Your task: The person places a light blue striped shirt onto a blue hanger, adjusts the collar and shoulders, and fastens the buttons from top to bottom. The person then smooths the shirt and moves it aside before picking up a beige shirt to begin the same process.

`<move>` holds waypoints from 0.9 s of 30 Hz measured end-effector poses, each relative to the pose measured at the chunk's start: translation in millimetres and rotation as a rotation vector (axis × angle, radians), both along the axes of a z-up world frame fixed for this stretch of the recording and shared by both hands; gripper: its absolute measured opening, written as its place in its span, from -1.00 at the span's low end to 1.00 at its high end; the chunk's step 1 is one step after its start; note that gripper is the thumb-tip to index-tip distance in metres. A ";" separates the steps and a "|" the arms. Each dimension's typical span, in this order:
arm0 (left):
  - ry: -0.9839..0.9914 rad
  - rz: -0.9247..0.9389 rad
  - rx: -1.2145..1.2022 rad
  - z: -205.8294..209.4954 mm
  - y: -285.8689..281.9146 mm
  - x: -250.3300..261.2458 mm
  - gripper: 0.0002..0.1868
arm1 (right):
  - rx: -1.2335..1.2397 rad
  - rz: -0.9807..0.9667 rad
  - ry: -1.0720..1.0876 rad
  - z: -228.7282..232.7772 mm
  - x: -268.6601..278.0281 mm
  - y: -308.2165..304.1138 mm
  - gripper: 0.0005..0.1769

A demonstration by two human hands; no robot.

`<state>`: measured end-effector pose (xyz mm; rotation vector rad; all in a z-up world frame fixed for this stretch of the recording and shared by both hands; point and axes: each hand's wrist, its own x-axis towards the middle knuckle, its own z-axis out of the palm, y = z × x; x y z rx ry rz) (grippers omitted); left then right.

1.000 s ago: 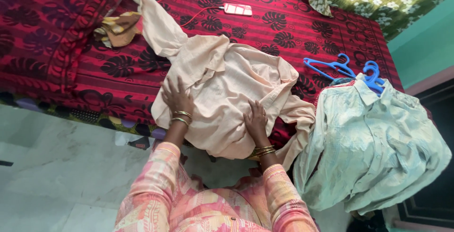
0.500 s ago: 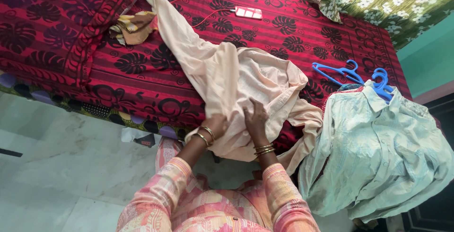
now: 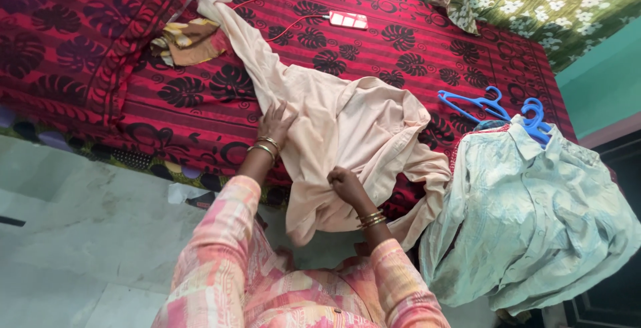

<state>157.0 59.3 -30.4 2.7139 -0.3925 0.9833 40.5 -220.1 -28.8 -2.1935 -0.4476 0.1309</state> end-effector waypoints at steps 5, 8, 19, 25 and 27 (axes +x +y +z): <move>0.666 0.167 0.131 11.7 22.8 6.4 -0.72 | 0.084 -0.312 0.052 48.7 -21.2 -8.5 -0.80; 0.847 0.450 -0.001 23.0 54.3 -1.6 -0.73 | -0.279 -0.395 -0.459 53.2 -18.1 -28.9 -0.78; 0.115 -0.130 -0.141 21.0 -72.1 23.9 -0.78 | -0.183 -0.585 -0.222 30.5 11.9 -124.8 -0.71; 0.340 -0.281 -0.012 -20.3 -183.8 -26.0 -0.27 | 0.508 -0.647 -0.099 10.3 72.3 -182.3 -0.81; 0.421 -0.277 -0.041 -19.2 -182.4 -37.9 -0.29 | 0.696 -0.690 -0.013 2.4 103.9 -212.6 -0.80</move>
